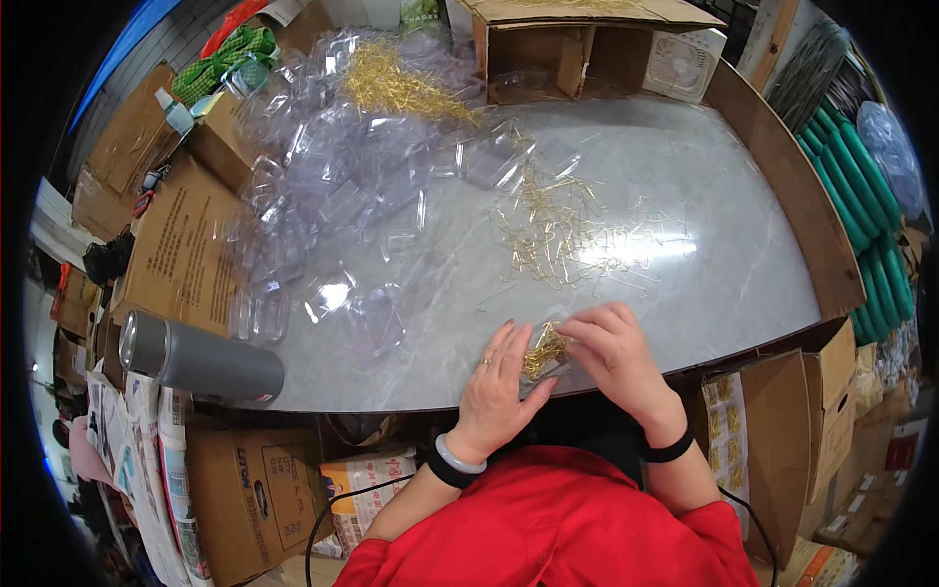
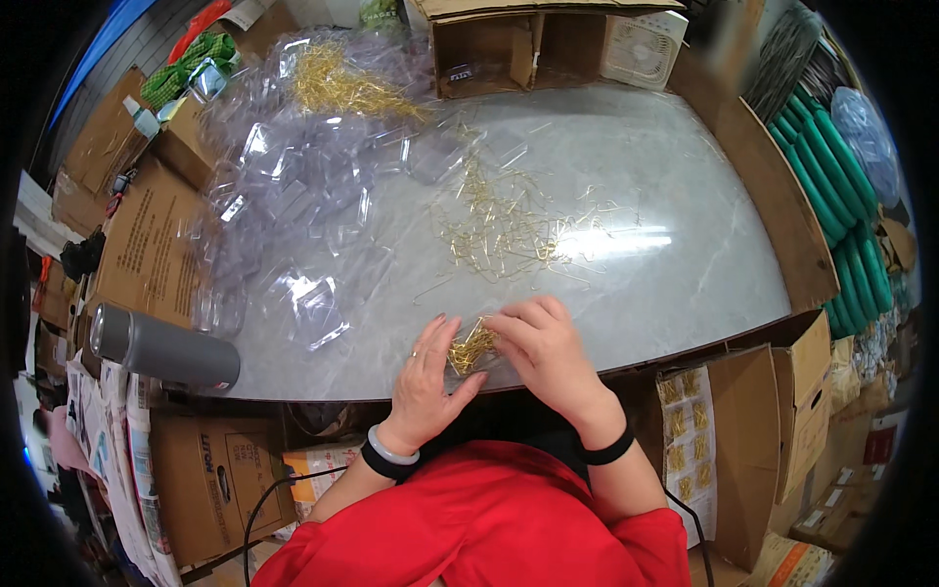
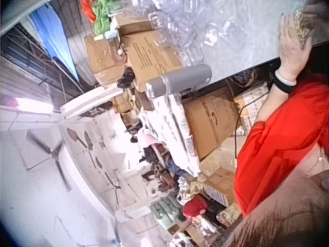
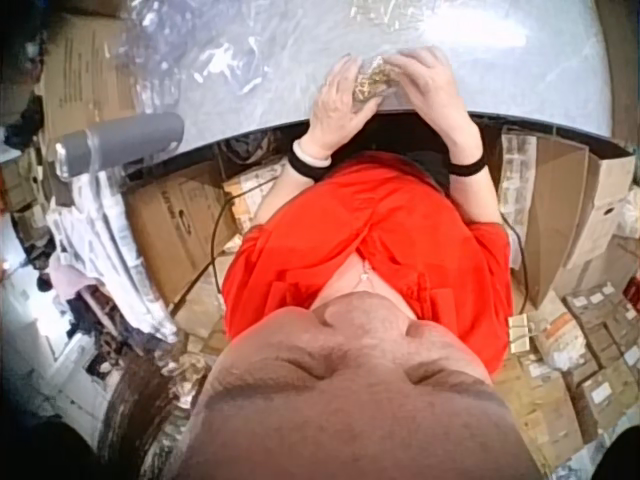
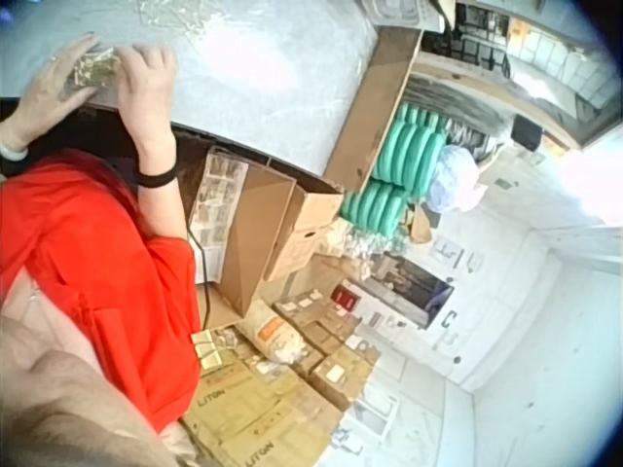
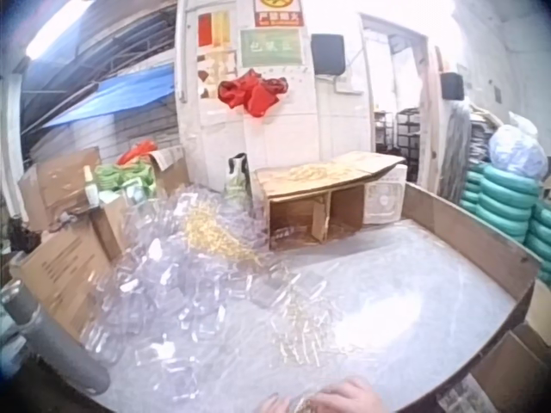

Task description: Picking up small metal pins from a table and sorting them into plastic trays and bags.

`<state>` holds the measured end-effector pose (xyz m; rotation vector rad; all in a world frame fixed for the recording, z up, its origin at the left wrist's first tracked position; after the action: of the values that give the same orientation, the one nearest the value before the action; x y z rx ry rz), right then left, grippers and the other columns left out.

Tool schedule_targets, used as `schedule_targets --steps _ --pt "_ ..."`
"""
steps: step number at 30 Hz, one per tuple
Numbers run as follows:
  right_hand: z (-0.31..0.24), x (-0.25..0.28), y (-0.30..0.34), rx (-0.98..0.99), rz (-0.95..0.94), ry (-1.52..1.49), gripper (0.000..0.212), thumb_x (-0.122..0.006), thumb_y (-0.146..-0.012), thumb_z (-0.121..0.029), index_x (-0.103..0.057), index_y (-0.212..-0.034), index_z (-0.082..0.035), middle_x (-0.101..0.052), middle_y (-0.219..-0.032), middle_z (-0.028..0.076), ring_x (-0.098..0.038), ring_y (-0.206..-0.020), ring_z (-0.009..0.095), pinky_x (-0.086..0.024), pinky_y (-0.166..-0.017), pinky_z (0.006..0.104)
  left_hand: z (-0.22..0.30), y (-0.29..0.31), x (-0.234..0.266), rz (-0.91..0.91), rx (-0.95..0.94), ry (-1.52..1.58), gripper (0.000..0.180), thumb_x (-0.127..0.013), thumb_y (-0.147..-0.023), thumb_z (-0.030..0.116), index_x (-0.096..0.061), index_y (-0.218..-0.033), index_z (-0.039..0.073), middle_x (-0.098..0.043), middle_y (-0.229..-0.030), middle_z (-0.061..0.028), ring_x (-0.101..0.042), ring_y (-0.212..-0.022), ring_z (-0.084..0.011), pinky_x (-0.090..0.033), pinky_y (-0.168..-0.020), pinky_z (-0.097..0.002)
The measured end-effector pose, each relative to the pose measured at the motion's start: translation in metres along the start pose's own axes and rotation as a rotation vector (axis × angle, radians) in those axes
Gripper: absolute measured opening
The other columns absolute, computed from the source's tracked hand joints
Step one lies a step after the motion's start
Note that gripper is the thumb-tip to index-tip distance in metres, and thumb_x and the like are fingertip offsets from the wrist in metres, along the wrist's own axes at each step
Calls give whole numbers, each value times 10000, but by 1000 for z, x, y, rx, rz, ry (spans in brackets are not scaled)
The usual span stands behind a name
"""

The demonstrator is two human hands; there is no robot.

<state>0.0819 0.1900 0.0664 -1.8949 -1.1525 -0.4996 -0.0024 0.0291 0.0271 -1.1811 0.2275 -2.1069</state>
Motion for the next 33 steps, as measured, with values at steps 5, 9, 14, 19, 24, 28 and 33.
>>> schedule_targets --steps 5,9,14,19,24,28,33 --pt "-11 -4 10 70 -57 132 237 -768 -788 -78 -721 -1019 -107 -679 -914 37 -595 -949 270 -467 -860 397 -6 5 -4 12 68 31 789 -823 -806 202 -430 -1462 8 -540 -1411 -215 -513 -1325 -404 -459 -1066 -453" --pt "-13 -18 15 29 103 63 212 -770 -793 -87 -710 -996 -101 -685 -915 27 -602 -920 271 -461 -848 398 -6 2 -3 10 72 52 795 -829 -794 190 -433 -1459 9 -550 -1401 -212 -524 -1316 -399 -462 -1064 -450" --pt "-10 -21 17 -66 156 49 196 -749 -819 -87 -698 -1008 -84 -682 -1085 64 -603 -1002 290 -459 -884 422 -3 0 -2 -13 -55 -45 810 -811 -797 184 -408 -1473 -3 -529 -1410 -222 -511 -1315 -410 -475 -1048 -451" --pt "-20 -35 8 -25 85 171 235 -746 -799 -186 -688 -1006 -92 -631 -1236 93 -486 -1287 366 -335 -1089 554 -8 5 -5 13 84 73 897 -819 -784 157 -327 -1517 -2 -540 -1401 -226 -531 -1292 -403 -482 -1034 -450" --pt "-20 -42 10 -129 113 188 277 -748 -775 -221 -684 -1016 -99 -628 -1237 94 -474 -1306 378 -252 -1136 615 -9 4 -5 18 76 103 966 -818 -784 135 -250 -1554 2 -565 -1380 -220 -562 -1257 -393 -495 -1012 -448" --pt "-27 -38 4 -141 138 65 314 -739 -770 -194 -668 -1062 -103 -627 -1228 96 -476 -1305 377 -226 -1149 625 -11 6 -4 40 81 123 976 -814 -784 120 -237 -1561 -3 -576 -1372 -217 -575 -1242 -390 -498 -1008 -443" --pt "-23 -52 5 -136 133 133 315 -739 -781 -189 -661 -1074 -102 -607 -1249 103 -467 -1314 377 -217 -1150 635 -10 6 -5 57 84 155 991 -825 -771 115 -236 -1559 -11 -572 -1377 -218 -572 -1248 -389 -497 -1009 -443"
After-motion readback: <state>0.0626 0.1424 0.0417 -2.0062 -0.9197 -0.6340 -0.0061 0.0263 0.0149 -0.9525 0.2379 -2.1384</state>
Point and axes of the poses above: each hand's wrist, its own y-axis away from the middle knuckle, its own x-axis out of the back of the hand, z = x × y, the point moved 4 cm from there along -y, towards the middle knuckle
